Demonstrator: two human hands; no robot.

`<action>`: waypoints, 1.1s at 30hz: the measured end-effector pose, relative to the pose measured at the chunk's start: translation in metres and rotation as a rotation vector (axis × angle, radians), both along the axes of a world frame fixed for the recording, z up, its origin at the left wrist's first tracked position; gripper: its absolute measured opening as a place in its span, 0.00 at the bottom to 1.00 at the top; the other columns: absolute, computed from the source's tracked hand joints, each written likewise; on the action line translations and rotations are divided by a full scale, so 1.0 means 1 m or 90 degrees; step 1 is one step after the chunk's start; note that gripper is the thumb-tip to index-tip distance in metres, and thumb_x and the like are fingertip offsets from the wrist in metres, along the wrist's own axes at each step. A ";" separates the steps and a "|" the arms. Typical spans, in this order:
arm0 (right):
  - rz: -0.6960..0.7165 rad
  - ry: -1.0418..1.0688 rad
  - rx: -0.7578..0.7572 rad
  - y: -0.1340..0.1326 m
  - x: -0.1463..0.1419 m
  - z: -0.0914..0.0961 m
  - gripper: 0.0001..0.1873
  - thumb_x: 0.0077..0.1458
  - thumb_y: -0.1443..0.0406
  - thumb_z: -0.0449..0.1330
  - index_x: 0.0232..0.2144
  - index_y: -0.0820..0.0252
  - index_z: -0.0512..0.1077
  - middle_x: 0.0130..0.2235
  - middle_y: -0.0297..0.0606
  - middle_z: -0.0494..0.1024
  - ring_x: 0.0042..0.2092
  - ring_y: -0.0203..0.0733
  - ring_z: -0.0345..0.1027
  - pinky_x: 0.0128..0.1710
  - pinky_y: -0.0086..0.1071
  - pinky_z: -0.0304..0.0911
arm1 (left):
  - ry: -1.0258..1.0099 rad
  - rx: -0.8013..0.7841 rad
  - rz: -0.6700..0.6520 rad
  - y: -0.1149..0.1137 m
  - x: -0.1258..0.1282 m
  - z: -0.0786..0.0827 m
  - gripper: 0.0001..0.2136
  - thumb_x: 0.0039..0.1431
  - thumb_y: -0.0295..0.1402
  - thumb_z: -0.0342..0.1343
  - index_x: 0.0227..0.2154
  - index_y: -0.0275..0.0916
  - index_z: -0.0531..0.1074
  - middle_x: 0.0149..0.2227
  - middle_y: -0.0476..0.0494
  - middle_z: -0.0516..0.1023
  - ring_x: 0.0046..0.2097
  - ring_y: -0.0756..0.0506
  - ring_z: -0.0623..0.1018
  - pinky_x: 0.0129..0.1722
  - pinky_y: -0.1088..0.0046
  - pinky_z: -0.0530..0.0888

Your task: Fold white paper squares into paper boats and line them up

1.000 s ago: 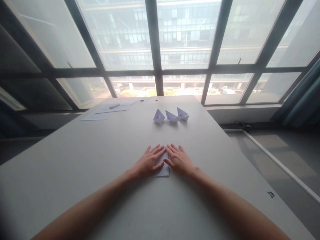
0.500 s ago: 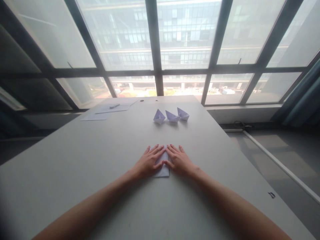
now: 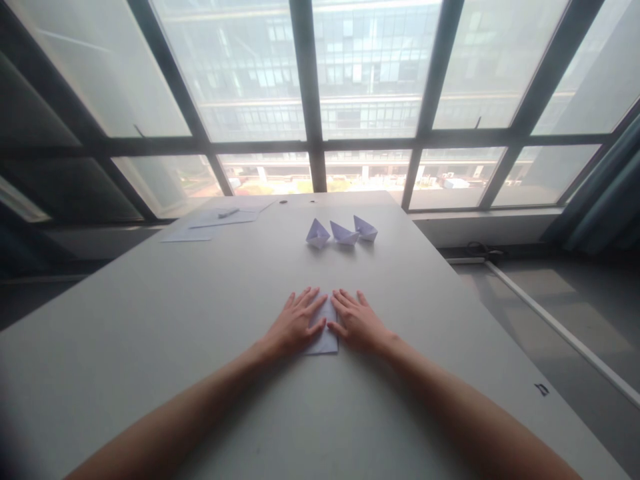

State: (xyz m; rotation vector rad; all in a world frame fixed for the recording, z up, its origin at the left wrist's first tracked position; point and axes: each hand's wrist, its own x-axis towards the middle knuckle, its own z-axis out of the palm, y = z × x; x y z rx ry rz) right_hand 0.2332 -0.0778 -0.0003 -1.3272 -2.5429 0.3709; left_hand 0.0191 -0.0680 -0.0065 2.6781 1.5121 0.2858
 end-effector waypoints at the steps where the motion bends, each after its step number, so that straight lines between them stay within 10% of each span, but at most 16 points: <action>1: 0.000 0.000 0.000 0.000 0.000 0.000 0.36 0.66 0.50 0.46 0.69 0.62 0.48 0.70 0.46 0.50 0.71 0.48 0.39 0.68 0.50 0.33 | -0.001 0.000 0.000 0.000 0.000 0.000 0.28 0.66 0.47 0.46 0.66 0.45 0.56 0.69 0.40 0.54 0.70 0.38 0.52 0.67 0.49 0.49; 33: -0.008 0.006 0.005 -0.001 0.000 -0.001 0.35 0.66 0.50 0.46 0.68 0.61 0.51 0.69 0.45 0.51 0.71 0.48 0.40 0.68 0.51 0.34 | -0.030 0.029 0.003 -0.002 0.000 0.000 0.25 0.65 0.45 0.49 0.63 0.46 0.60 0.65 0.38 0.61 0.67 0.35 0.57 0.66 0.47 0.50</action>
